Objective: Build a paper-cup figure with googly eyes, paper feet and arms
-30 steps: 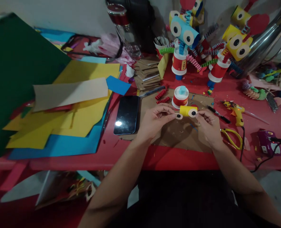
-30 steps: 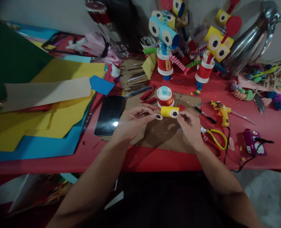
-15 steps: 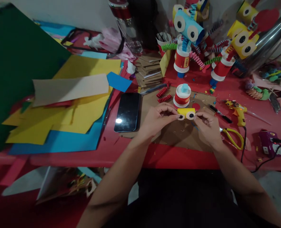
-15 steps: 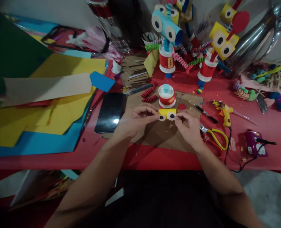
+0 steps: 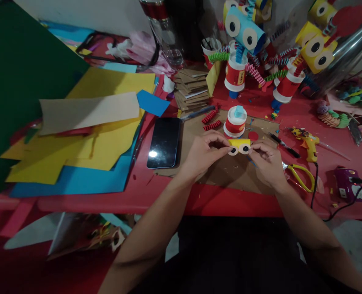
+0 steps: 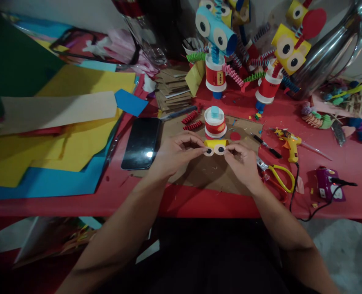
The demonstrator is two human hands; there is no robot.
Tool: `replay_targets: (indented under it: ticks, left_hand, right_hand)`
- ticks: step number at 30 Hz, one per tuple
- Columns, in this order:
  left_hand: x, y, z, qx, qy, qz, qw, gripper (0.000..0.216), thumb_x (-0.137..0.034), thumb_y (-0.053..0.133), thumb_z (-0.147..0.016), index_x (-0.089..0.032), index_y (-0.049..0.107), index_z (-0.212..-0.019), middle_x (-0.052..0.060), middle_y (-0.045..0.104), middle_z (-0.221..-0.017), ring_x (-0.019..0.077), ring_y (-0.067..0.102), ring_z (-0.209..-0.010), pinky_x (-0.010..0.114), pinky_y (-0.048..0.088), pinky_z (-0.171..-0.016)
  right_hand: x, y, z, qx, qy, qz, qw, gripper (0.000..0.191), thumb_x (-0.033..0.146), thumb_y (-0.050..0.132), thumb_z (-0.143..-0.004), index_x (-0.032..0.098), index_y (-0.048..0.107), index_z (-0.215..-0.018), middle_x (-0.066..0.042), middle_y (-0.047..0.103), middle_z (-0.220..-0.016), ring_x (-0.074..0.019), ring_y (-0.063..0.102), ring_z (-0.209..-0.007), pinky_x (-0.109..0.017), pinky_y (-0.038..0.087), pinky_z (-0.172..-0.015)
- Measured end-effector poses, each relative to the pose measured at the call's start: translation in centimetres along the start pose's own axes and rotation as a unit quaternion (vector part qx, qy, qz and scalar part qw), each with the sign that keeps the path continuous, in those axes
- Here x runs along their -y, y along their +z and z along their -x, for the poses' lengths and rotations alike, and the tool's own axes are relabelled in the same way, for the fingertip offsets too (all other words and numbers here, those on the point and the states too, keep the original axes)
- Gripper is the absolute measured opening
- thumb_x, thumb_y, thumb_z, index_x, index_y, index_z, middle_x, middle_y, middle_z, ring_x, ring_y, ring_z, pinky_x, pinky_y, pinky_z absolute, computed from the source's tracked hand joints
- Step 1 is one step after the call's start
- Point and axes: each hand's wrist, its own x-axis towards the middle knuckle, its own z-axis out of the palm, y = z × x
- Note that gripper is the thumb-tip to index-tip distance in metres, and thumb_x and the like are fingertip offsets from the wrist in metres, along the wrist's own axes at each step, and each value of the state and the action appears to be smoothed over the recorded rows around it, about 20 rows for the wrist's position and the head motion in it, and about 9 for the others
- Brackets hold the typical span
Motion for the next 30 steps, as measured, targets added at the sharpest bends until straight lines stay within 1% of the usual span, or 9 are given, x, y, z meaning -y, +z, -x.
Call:
replay_targets:
  ticks: [4, 7, 9, 12, 15, 18, 21, 25, 30]
  left_hand:
    - [-0.2, 0.2, 0.0, -0.002, -0.019, 0.047, 0.999, 0.025, -0.032, 0.091, -0.060, -0.021, 0.074, -0.074, 0.002, 0.071, -0.078, 0.0160, 0.065, -0.074, 0.030, 0.054, -0.072]
    - [-0.5, 0.3, 0.1, -0.016, -0.033, 0.092, 0.995, 0.032, -0.032, 0.093, -0.058, -0.020, 0.072, -0.080, 0.001, 0.072, -0.080, 0.0145, 0.065, -0.073, 0.028, 0.054, -0.071]
    - [-0.6, 0.5, 0.2, -0.017, -0.049, 0.107, 0.993, 0.036, -0.030, 0.093, -0.057, -0.020, 0.070, -0.082, 0.000, 0.073, -0.083, 0.0146, 0.067, -0.075, 0.028, 0.055, -0.073]
    - [-0.6, 1.0, 0.4, 0.002, -0.081, 0.114, 0.990, 0.040, -0.027, 0.094, -0.054, -0.019, 0.068, -0.083, 0.001, 0.074, -0.082, 0.0166, 0.070, -0.080, 0.030, 0.057, -0.077]
    - [-0.3, 1.5, 0.6, -0.010, -0.099, 0.116, 0.988, 0.037, -0.027, 0.093, -0.056, -0.020, 0.067, -0.081, 0.000, 0.073, -0.078, 0.0161, 0.070, -0.079, 0.029, 0.056, -0.075]
    - [-0.2, 1.7, 0.6, -0.038, -0.098, 0.115, 0.988, 0.032, -0.029, 0.091, -0.059, -0.020, 0.067, -0.078, 0.000, 0.072, -0.077, 0.0144, 0.068, -0.075, 0.027, 0.055, -0.073]
    - [-0.3, 1.7, 0.6, -0.053, -0.091, 0.109, 0.988, 0.029, -0.030, 0.089, -0.058, -0.020, 0.068, -0.074, 0.000, 0.072, -0.076, 0.0135, 0.065, -0.072, 0.027, 0.054, -0.070]
    - [-0.5, 1.6, 0.6, -0.054, -0.081, 0.100, 0.990, 0.025, -0.030, 0.088, -0.059, -0.021, 0.069, -0.072, -0.001, 0.072, -0.075, 0.0135, 0.063, -0.070, 0.026, 0.052, -0.068]
    - [-0.7, 1.2, 0.7, -0.047, -0.076, 0.083, 0.992, 0.020, -0.029, 0.087, -0.062, -0.020, 0.071, -0.070, 0.000, 0.072, -0.071, 0.0127, 0.062, -0.067, 0.025, 0.049, -0.064]
  right_hand:
    - [-0.3, 0.1, 0.0, -0.005, 0.017, -0.026, 1.000, 0.007, 0.026, 0.069, -0.082, 0.025, 0.073, -0.076, 0.000, 0.067, -0.079, -0.0159, 0.062, -0.076, -0.030, 0.048, -0.070]
    - [-0.7, 0.2, -0.1, -0.013, 0.040, -0.049, 0.998, 0.008, 0.029, 0.071, -0.082, 0.025, 0.073, -0.076, 0.001, 0.068, -0.080, -0.0154, 0.061, -0.076, -0.030, 0.047, -0.071]
    - [-0.9, 0.3, -0.1, -0.024, 0.051, -0.070, 0.996, 0.008, 0.030, 0.072, -0.081, 0.024, 0.073, -0.075, 0.001, 0.067, -0.079, -0.0147, 0.060, -0.074, -0.030, 0.047, -0.070]
    - [-1.0, 0.3, -0.3, -0.043, 0.063, -0.099, 0.992, 0.008, 0.031, 0.074, -0.079, 0.024, 0.074, -0.074, 0.001, 0.067, -0.076, -0.0142, 0.060, -0.071, -0.030, 0.048, -0.069]
    - [-0.8, 0.3, -0.3, -0.049, 0.071, -0.102, 0.991, 0.011, 0.033, 0.076, -0.077, 0.024, 0.074, -0.072, 0.001, 0.067, -0.074, -0.0146, 0.060, -0.071, -0.030, 0.049, -0.069]
    - [-0.8, 0.4, -0.3, -0.050, 0.067, -0.096, 0.992, 0.012, 0.034, 0.075, -0.078, 0.024, 0.073, -0.072, 0.001, 0.067, -0.074, -0.0147, 0.059, -0.071, -0.031, 0.048, -0.070]
    - [-0.8, 0.4, -0.2, -0.047, 0.061, -0.085, 0.993, 0.011, 0.034, 0.074, -0.079, 0.024, 0.073, -0.074, 0.001, 0.067, -0.076, -0.0151, 0.060, -0.071, -0.030, 0.047, -0.069]
    - [-0.7, 0.4, -0.1, -0.040, 0.056, -0.065, 0.996, 0.011, 0.036, 0.073, -0.079, 0.025, 0.073, -0.074, 0.000, 0.068, -0.079, -0.0162, 0.060, -0.074, -0.031, 0.046, -0.067]
    - [-0.6, 0.4, -0.1, -0.039, 0.049, -0.054, 0.997, 0.009, 0.034, 0.072, -0.079, 0.026, 0.073, -0.074, 0.000, 0.067, -0.079, -0.0160, 0.059, -0.073, -0.031, 0.045, -0.066]
